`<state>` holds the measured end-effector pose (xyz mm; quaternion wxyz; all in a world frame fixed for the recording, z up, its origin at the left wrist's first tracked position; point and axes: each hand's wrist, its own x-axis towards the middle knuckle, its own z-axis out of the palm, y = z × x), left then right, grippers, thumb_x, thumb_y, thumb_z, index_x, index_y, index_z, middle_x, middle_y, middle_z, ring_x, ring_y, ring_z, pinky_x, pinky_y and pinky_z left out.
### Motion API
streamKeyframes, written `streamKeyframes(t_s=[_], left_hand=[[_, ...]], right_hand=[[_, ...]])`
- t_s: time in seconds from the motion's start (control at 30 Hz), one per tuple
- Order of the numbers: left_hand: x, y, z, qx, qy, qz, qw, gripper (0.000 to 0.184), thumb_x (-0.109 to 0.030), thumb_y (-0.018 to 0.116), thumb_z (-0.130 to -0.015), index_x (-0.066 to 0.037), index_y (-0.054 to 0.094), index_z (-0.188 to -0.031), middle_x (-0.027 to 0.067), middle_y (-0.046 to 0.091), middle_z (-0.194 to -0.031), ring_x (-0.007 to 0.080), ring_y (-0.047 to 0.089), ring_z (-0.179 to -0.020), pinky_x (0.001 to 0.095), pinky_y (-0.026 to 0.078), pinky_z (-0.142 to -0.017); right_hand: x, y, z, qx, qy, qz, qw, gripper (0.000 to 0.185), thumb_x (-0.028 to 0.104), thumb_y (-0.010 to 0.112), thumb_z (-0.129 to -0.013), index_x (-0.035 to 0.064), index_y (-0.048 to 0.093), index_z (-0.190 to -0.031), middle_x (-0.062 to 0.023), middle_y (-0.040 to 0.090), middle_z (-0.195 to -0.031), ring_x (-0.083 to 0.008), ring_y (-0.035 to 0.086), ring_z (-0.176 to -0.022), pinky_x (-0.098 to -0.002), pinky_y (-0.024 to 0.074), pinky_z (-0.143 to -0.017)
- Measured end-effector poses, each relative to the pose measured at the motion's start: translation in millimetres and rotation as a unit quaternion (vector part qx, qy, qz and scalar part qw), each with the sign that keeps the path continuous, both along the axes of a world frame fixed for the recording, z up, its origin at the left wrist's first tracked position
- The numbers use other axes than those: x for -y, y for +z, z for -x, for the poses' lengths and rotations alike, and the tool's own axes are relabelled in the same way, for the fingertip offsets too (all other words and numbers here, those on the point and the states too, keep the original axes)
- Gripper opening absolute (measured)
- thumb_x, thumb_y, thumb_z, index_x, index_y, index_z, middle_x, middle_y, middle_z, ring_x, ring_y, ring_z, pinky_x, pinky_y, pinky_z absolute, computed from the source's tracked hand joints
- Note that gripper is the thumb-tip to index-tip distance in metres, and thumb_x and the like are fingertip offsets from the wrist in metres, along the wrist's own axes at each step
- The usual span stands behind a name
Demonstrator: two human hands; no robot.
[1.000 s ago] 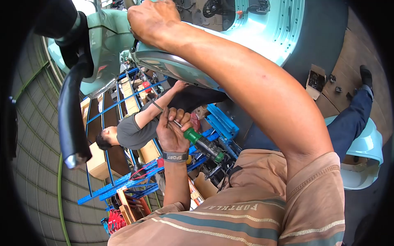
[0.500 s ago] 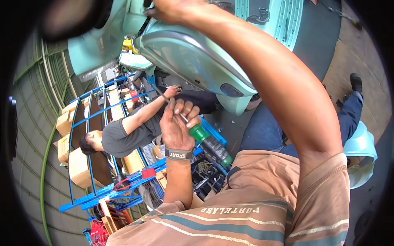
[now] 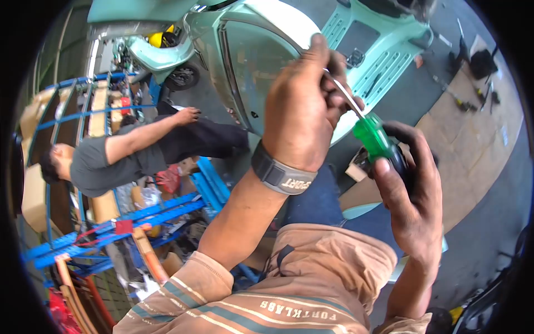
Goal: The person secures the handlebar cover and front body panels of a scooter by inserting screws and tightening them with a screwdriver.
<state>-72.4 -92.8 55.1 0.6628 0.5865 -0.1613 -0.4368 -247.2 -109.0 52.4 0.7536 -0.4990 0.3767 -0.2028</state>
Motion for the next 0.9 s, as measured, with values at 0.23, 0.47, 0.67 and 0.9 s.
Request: streamKeyframes(t_s=[0.23, 0.47, 0.67, 0.9], left_hand=[[-5, -24, 4, 0.087, -0.103, 0.01, 0.991, 0.049, -0.048, 0.047, -0.101, -0.003, 0.063, -0.087, -0.003, 0.043, -0.062, 0.0066, 0.046, -0.054, 0.0224, 0.042, -0.053], [-92, 0, 26, -0.103, 0.07, -0.051, 0.991, 0.037, -0.032, 0.048, -0.103, 0.002, 0.061, -0.099, -0.0053, 0.035, -0.061, 0.0064, 0.031, -0.052, 0.0238, 0.035, -0.053], [-110, 39, 139, -0.163, 0.347, -0.119, 0.916, 0.032, -0.032, 0.057, -0.099, -0.002, 0.06, -0.091, -0.0076, 0.028, -0.059, 0.0038, 0.029, -0.049, 0.0237, 0.034, -0.05], [-132, 45, 224, -0.172, 0.423, -0.231, 0.859, 0.031, -0.036, 0.061, -0.096, -0.005, 0.061, -0.091, -0.0074, 0.031, -0.06, 0.0039, 0.03, -0.047, 0.0234, 0.035, -0.047]], right_hand=[[21, -31, 30, -0.071, 0.048, 0.09, 0.992, 0.045, 0.03, 0.069, -0.091, 0.0002, 0.055, -0.122, -0.002, 0.059, -0.077, -0.0062, 0.049, -0.061, -0.0206, 0.0384, -0.054], [105, -32, 188, -0.196, 0.184, 0.078, 0.96, 0.032, 0.026, 0.058, -0.095, 0.001, 0.055, -0.115, -0.0036, 0.058, -0.076, -0.0097, 0.05, -0.064, -0.0255, 0.0412, -0.057], [240, -28, 335, -0.377, 0.284, 0.219, 0.854, 0.022, 0.023, 0.054, -0.098, 0.0022, 0.057, -0.105, -0.0022, 0.054, -0.068, -0.011, 0.049, -0.058, -0.0275, 0.0414, -0.054], [309, -30, 372, -0.402, 0.163, 0.073, 0.898, 0.021, 0.027, 0.054, -0.1, 0.0065, 0.055, -0.094, 0.0001, 0.053, -0.067, -0.0085, 0.048, -0.055, -0.0244, 0.0372, -0.049]])
